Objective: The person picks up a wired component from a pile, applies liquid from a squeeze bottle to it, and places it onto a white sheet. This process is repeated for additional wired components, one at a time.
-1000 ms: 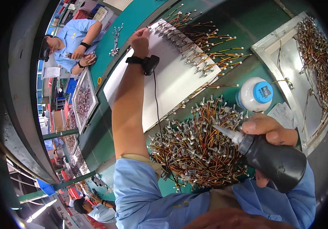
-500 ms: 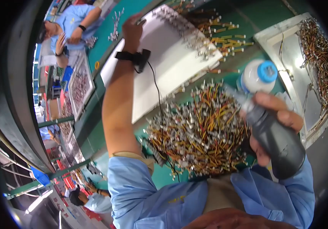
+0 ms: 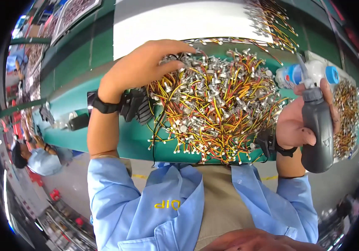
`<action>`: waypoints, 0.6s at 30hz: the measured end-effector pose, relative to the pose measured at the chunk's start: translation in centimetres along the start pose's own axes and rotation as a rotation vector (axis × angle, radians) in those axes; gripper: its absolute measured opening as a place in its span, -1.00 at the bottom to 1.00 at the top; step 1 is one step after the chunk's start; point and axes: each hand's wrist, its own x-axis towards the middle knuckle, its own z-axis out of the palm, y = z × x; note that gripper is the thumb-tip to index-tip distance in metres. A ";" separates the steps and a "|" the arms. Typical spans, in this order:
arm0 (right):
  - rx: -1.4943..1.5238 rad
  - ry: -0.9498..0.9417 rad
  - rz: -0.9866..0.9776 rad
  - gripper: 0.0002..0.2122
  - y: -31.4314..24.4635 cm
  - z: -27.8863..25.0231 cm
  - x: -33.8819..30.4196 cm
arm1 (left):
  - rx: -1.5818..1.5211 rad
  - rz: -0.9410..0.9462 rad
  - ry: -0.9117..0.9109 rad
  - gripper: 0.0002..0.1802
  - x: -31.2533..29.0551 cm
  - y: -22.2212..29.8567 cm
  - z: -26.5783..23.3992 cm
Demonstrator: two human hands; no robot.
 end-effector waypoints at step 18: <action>-0.046 0.004 -0.004 -0.45 -0.1 1.7 -1.7 | -0.428 -0.120 0.463 -0.80 -6.1 -0.4 -1.8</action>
